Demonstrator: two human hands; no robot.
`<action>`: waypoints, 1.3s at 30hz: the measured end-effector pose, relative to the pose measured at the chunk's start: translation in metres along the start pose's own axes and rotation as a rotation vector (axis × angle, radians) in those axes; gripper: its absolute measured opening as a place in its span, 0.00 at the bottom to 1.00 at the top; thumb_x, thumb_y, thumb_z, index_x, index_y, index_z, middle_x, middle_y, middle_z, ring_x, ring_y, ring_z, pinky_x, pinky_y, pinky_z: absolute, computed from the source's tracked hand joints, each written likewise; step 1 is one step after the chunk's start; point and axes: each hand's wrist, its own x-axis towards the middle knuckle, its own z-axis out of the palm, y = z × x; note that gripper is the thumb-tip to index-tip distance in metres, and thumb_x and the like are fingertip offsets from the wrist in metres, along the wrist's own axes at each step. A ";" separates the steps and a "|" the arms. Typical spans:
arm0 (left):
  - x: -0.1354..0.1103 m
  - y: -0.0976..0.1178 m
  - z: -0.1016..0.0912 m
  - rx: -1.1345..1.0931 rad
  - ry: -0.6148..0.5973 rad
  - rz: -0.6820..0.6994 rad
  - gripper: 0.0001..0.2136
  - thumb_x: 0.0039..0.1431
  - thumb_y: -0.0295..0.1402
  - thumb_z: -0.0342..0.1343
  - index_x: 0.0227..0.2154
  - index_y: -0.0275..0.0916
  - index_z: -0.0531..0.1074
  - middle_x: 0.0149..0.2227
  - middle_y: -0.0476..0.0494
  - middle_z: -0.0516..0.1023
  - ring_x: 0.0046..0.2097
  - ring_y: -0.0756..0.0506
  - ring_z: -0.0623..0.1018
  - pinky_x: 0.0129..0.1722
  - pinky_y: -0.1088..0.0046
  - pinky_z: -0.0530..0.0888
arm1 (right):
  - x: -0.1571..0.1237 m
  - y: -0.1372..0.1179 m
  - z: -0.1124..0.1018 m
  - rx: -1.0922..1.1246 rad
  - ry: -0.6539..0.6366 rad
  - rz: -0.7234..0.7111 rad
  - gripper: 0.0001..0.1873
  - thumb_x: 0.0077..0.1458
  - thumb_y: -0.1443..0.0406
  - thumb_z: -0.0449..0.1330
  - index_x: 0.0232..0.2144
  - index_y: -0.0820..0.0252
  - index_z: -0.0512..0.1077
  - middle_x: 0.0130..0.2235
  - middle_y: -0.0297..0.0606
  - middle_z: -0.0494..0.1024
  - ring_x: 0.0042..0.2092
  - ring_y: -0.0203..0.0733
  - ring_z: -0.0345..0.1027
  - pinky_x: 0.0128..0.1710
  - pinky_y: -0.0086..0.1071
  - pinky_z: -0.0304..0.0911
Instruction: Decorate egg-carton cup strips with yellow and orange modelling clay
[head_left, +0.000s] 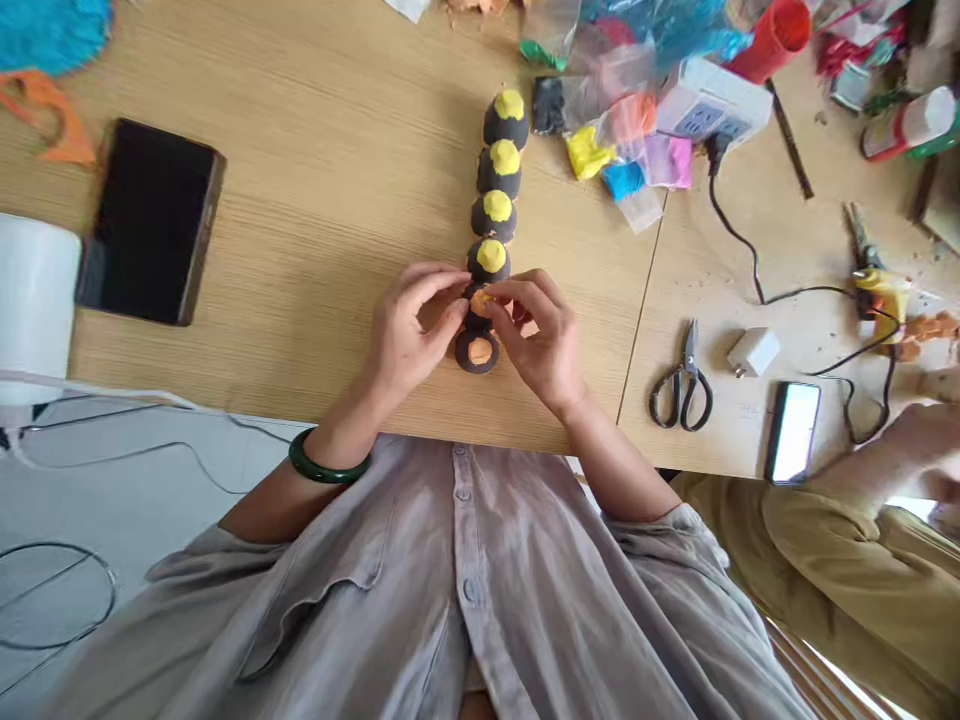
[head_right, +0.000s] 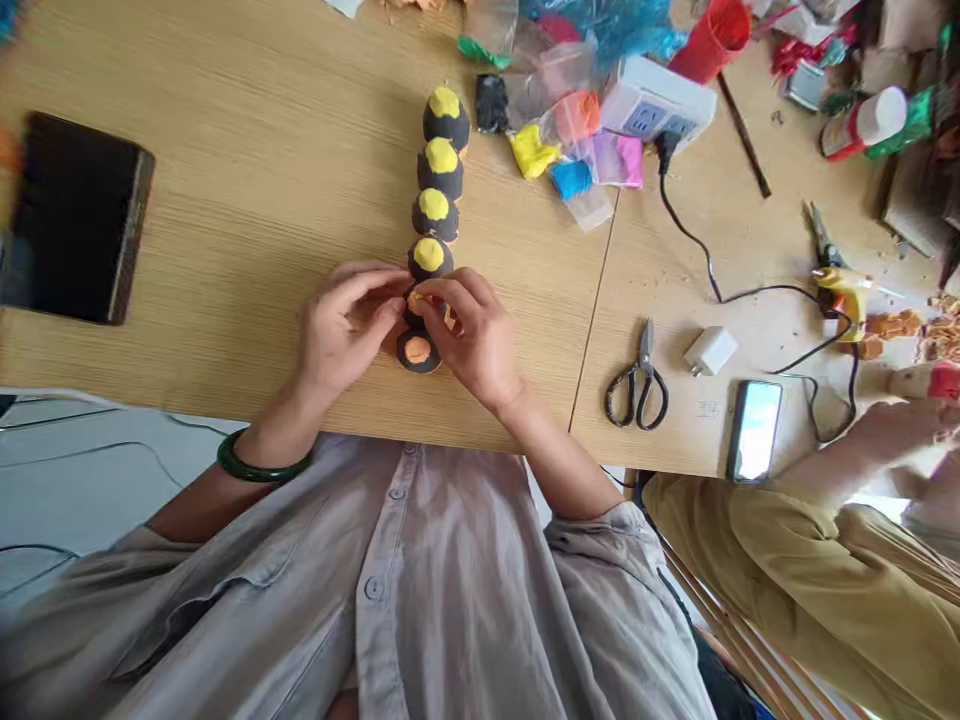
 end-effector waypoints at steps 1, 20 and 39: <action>0.000 0.001 0.000 -0.010 -0.002 -0.005 0.12 0.76 0.35 0.62 0.55 0.39 0.86 0.56 0.37 0.88 0.59 0.39 0.87 0.63 0.62 0.84 | -0.001 0.002 0.001 -0.053 -0.004 -0.009 0.12 0.83 0.58 0.60 0.51 0.54 0.82 0.45 0.40 0.82 0.43 0.41 0.78 0.39 0.35 0.76; -0.020 0.007 -0.006 0.334 -0.033 0.462 0.30 0.77 0.26 0.64 0.78 0.48 0.71 0.72 0.34 0.81 0.72 0.33 0.82 0.73 0.55 0.80 | -0.016 0.008 -0.005 -0.101 0.034 0.027 0.19 0.79 0.68 0.55 0.64 0.55 0.79 0.54 0.48 0.87 0.50 0.44 0.83 0.47 0.39 0.84; -0.011 0.007 -0.004 0.231 0.080 0.331 0.20 0.80 0.29 0.62 0.70 0.46 0.79 0.64 0.38 0.87 0.65 0.37 0.87 0.67 0.57 0.85 | 0.149 0.109 -0.075 -0.774 0.201 0.642 0.22 0.69 0.69 0.63 0.63 0.64 0.78 0.64 0.57 0.85 0.69 0.65 0.71 0.72 0.60 0.69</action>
